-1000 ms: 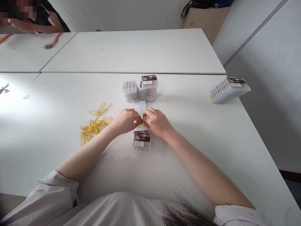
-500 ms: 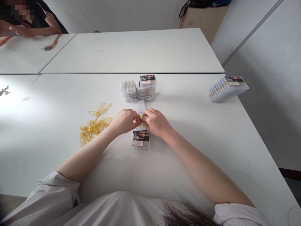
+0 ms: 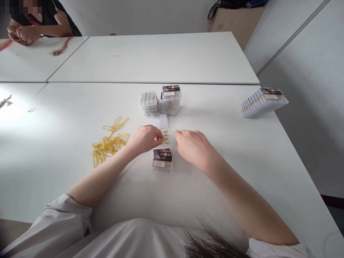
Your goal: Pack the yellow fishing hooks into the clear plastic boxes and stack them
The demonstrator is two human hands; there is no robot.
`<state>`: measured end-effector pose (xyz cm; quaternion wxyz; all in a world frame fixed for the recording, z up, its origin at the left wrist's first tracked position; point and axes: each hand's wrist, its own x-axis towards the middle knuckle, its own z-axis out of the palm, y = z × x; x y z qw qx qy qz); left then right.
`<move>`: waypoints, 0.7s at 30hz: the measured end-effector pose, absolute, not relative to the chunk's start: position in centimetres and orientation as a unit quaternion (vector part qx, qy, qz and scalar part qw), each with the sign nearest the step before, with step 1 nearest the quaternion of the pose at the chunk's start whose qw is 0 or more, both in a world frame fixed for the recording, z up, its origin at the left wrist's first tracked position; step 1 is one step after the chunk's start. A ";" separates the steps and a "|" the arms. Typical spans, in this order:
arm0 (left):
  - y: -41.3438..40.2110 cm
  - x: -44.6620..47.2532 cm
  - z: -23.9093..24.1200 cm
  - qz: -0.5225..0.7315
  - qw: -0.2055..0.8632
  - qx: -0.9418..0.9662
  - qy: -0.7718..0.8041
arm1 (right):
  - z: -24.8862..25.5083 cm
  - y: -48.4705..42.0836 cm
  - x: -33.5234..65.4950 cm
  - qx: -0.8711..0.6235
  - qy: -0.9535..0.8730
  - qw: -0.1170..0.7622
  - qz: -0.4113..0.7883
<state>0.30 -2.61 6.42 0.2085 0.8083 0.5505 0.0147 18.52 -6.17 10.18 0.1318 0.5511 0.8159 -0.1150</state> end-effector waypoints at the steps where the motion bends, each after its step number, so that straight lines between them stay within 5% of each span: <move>1: -2.6 0.3 6.3 0.017 0.209 0.809 0.549 | 10.9 -6.5 18.5 0.555 0.802 0.177 -0.132; 21: -1.9 -0.4 5.8 0.044 0.221 0.819 0.528 | 9.1 -7.6 16.8 0.490 0.829 0.193 -0.187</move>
